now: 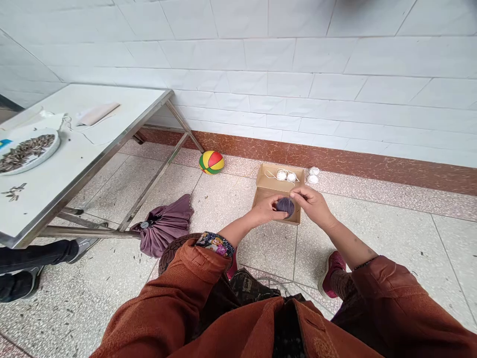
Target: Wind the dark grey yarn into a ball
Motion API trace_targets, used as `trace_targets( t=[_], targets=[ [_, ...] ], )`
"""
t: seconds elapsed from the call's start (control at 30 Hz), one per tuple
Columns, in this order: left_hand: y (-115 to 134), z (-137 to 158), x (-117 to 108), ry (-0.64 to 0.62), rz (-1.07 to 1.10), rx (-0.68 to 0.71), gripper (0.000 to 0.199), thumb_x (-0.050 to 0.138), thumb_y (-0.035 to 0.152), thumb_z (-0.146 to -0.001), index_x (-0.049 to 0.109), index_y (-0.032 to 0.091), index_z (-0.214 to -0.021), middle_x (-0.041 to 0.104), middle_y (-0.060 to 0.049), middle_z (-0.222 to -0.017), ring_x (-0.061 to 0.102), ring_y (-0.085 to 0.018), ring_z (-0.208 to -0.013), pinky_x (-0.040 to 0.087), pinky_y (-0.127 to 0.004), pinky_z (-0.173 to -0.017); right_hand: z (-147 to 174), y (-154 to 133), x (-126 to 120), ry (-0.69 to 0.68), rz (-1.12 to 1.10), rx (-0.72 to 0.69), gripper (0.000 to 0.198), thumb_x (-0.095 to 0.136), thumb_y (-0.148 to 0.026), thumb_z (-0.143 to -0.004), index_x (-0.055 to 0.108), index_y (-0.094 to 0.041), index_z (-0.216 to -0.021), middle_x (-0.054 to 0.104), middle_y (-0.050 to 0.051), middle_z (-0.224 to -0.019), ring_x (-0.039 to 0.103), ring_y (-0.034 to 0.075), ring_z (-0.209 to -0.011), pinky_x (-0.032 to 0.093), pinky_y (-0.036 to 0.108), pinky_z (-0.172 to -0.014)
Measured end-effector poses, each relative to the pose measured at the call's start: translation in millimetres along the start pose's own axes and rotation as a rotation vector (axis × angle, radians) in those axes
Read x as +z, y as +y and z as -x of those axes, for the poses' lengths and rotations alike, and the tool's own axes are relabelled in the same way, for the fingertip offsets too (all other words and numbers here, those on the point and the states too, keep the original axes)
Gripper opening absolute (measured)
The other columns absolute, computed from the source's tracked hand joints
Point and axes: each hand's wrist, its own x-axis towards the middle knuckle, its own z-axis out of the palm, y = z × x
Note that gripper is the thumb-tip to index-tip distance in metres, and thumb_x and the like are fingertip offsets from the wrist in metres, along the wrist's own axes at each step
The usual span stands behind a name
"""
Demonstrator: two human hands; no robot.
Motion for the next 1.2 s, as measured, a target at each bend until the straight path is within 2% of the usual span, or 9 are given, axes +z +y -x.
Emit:
trace_targets(
  t=[0.13, 0.23, 0.37, 0.53, 0.6, 0.73, 0.83, 1.03, 1.2],
  targets=[
    [9.7, 7.0, 6.5, -0.11, 0.264, 0.034, 0.078, 0.089, 0.031, -0.069, 0.055, 0.029, -0.14, 0.064, -0.008, -0.126, 0.062, -0.021, -0.108, 0.05, -0.036, -0.091, 1.9, 16.9, 5.3, 0.002, 0.004, 0.152, 0.026, 0.057, -0.043, -0.094, 0.068, -0.022, -0.084, 0.07, 0.003, -0.078, 0.062, 0.02, -0.072, 0.049, 0.032, -0.07],
    [15.0, 8.5, 7.6, -0.092, 0.402, -0.001, 0.072, 0.089, 0.033, -0.068, 0.06, 0.025, -0.134, 0.063, -0.01, -0.128, 0.062, -0.022, -0.107, 0.052, -0.035, -0.088, 7.6, 22.4, 13.8, -0.075, 0.031, 0.183, 0.02, 0.055, -0.036, -0.094, 0.067, -0.022, -0.086, 0.071, 0.002, -0.078, 0.064, 0.02, -0.073, 0.049, 0.031, -0.069],
    [11.9, 2.9, 1.5, 0.131, 0.362, 0.016, 0.06, 0.088, 0.035, -0.067, 0.064, 0.018, -0.12, 0.066, -0.009, -0.115, 0.062, -0.02, -0.101, 0.051, -0.034, -0.088, 14.7, 19.6, 22.5, -0.172, 0.096, 0.109, 0.017, 0.052, -0.029, -0.094, 0.068, -0.022, -0.092, 0.073, 0.004, -0.086, 0.066, 0.021, -0.08, 0.049, 0.032, -0.073],
    [0.7, -3.4, -8.4, 0.349, 0.033, 0.07, 0.044, 0.079, 0.036, -0.076, 0.063, 0.015, -0.112, 0.066, -0.007, -0.105, 0.06, -0.019, -0.098, 0.047, -0.034, -0.093, 16.4, 3.7, 19.9, -0.393, 0.045, -0.065, 0.023, 0.053, -0.035, -0.099, 0.066, -0.022, -0.085, 0.068, 0.0, -0.077, 0.06, 0.016, -0.068, 0.045, 0.028, -0.067],
    [-1.1, -2.2, -8.1, 0.31, -0.055, 0.065, 0.042, 0.073, 0.042, -0.082, 0.062, 0.015, -0.113, 0.065, -0.008, -0.106, 0.06, -0.02, -0.098, 0.049, -0.033, -0.088, 13.1, -2.6, 14.4, -0.353, -0.006, -0.098, 0.021, 0.055, -0.035, -0.099, 0.068, -0.022, -0.09, 0.069, 0.001, -0.082, 0.062, 0.016, -0.073, 0.047, 0.028, -0.07],
    [3.8, 5.9, -0.9, 0.023, -0.049, 0.004, 0.06, 0.063, 0.053, -0.089, 0.051, 0.018, -0.136, 0.063, -0.011, -0.113, 0.063, -0.018, -0.083, 0.048, -0.029, -0.069, 2.8, -4.3, 2.8, -0.151, -0.018, -0.109, 0.018, 0.059, -0.035, -0.097, 0.07, -0.023, -0.09, 0.07, 0.004, -0.085, 0.064, 0.019, -0.08, 0.05, 0.032, -0.076],
    [10.8, 12.8, 6.1, -0.139, -0.017, -0.002, 0.067, 0.062, 0.05, -0.09, 0.043, 0.022, -0.148, 0.061, -0.01, -0.113, 0.063, -0.015, -0.075, 0.046, -0.028, -0.065, -1.4, 3.5, 0.8, -0.071, 0.004, -0.098, 0.017, 0.061, -0.035, -0.095, 0.07, -0.024, -0.087, 0.069, 0.004, -0.083, 0.064, 0.021, -0.081, 0.051, 0.034, -0.078],
    [16.1, 18.6, 13.6, -0.121, 0.333, -0.049, 0.074, 0.057, 0.037, -0.085, 0.036, 0.029, -0.155, 0.06, -0.005, -0.104, 0.06, -0.012, -0.069, 0.042, -0.026, -0.062, 4.7, 19.8, 14.5, -0.032, 0.021, 0.085, 0.018, 0.054, -0.034, -0.094, 0.066, -0.023, -0.086, 0.068, 0.003, -0.08, 0.062, 0.02, -0.073, 0.049, 0.033, -0.07],
    [21.0, 18.3, 10.9, -0.113, 0.562, -0.046, 0.065, 0.063, 0.034, -0.079, 0.051, 0.024, -0.142, 0.062, -0.005, -0.105, 0.061, -0.013, -0.074, 0.043, -0.025, -0.063, 12.4, 24.1, 24.8, -0.083, 0.054, 0.155, 0.02, 0.048, -0.033, -0.095, 0.064, -0.022, -0.091, 0.068, 0.003, -0.083, 0.062, 0.02, -0.076, 0.048, 0.032, -0.072]
  ],
)
